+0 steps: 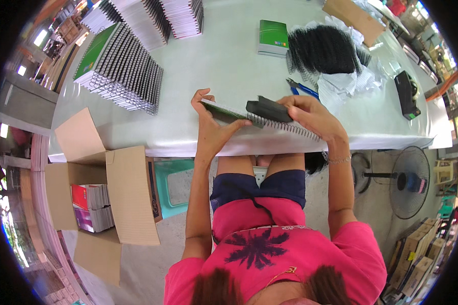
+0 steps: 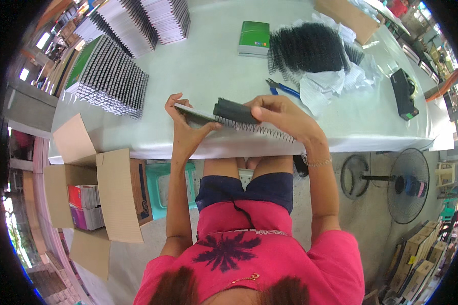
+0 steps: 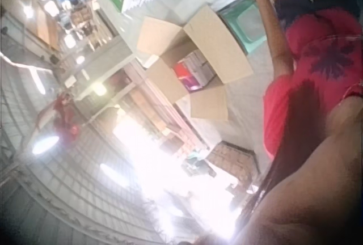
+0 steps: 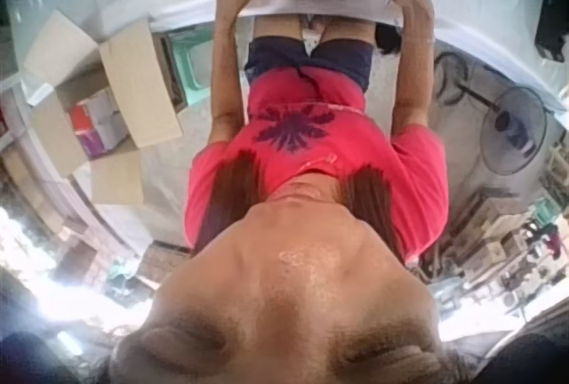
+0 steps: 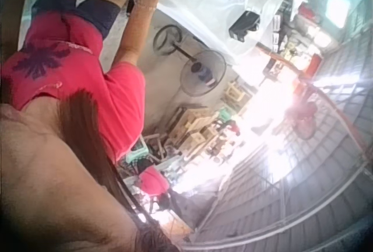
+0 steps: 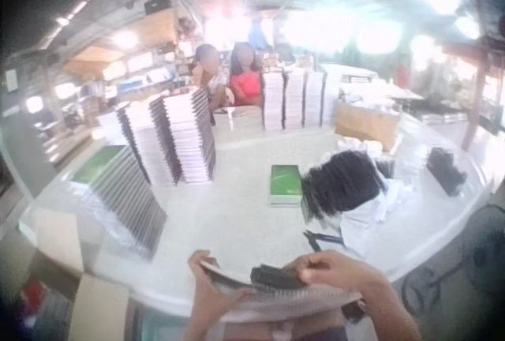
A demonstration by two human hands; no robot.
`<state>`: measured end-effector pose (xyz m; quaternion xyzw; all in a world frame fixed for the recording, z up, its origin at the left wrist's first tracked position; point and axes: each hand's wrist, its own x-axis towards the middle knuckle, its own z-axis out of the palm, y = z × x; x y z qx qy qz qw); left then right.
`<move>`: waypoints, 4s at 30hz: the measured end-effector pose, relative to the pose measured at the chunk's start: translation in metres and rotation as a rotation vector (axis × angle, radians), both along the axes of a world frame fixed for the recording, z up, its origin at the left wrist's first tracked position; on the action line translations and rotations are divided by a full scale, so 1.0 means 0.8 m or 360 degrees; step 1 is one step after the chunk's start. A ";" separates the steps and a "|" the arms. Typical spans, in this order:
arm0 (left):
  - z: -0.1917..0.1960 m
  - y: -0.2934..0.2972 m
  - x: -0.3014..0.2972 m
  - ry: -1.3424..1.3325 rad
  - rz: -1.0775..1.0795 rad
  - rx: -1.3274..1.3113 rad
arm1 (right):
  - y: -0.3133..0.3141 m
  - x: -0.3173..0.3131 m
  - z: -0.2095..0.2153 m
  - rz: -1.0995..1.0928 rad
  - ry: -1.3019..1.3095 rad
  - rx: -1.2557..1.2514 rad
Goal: The person manually inserts spiral coils into pre-punched notebooks and uses pliers to trim and secure the ends, repeating the process for multiple notebooks.
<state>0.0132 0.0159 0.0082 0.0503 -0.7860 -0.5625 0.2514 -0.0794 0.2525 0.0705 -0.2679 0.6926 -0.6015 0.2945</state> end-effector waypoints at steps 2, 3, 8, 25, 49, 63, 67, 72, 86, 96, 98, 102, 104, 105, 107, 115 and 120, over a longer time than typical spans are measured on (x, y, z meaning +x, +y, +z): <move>-0.001 0.003 0.002 -0.0007 0.0001 0.0032 | 0.003 0.005 0.010 0.0045 0.0095 -0.0072; 0.000 0.000 -0.003 0.0004 0.0001 0.0017 | 0.001 0.005 0.012 0.0110 0.0023 -0.0153; -0.007 -0.008 -0.002 -0.0008 -0.0077 0.0076 | -0.008 0.013 0.019 0.0176 -0.0053 -0.0112; -0.011 -0.007 -0.006 0.0051 -0.0113 0.0200 | -0.020 0.016 0.041 0.0247 0.0434 -0.0005; -0.020 -0.009 -0.005 0.0082 -0.0214 0.0269 | -0.034 0.006 0.027 0.0287 0.0095 -0.0136; -0.013 -0.005 -0.006 0.0035 -0.0236 0.0253 | -0.046 0.002 0.042 0.0377 0.0561 0.0072; -0.024 -0.014 -0.009 0.0176 -0.0251 0.0187 | -0.071 -0.031 0.002 -0.0157 0.1065 0.0621; -0.012 -0.010 -0.009 0.0013 -0.0284 0.0288 | -0.056 -0.016 0.024 0.0296 0.0234 0.0136; 0.000 -0.008 -0.002 0.0002 -0.0240 0.0167 | -0.081 -0.010 -0.007 -0.0606 0.1497 0.0753; 0.005 -0.006 0.002 -0.0087 -0.0322 0.0240 | -0.080 -0.012 0.031 -0.0027 0.0681 0.0384; 0.000 -0.012 -0.004 0.0012 -0.0429 0.0435 | -0.088 -0.005 0.029 0.0017 0.0729 0.0244; 0.002 -0.007 -0.003 0.0085 -0.0479 0.0488 | -0.096 -0.004 0.019 -0.0052 0.0716 0.0264; 0.002 0.001 -0.003 0.0076 -0.0342 0.0364 | -0.096 -0.017 0.009 -0.0127 0.0854 0.0321; 0.009 0.004 0.003 0.0012 -0.0228 0.0316 | -0.097 -0.024 -0.003 -0.0281 0.1004 0.0249; 0.013 0.013 0.001 0.0005 -0.0069 0.0288 | -0.085 -0.045 -0.028 -0.0606 0.1331 0.0115; 0.001 0.026 0.008 0.0097 0.0154 0.0302 | 0.006 -0.015 -0.071 -0.1055 0.1529 0.1223; 0.005 0.021 0.008 0.0048 0.0213 0.0338 | 0.013 -0.012 -0.066 -0.1159 0.1407 0.0925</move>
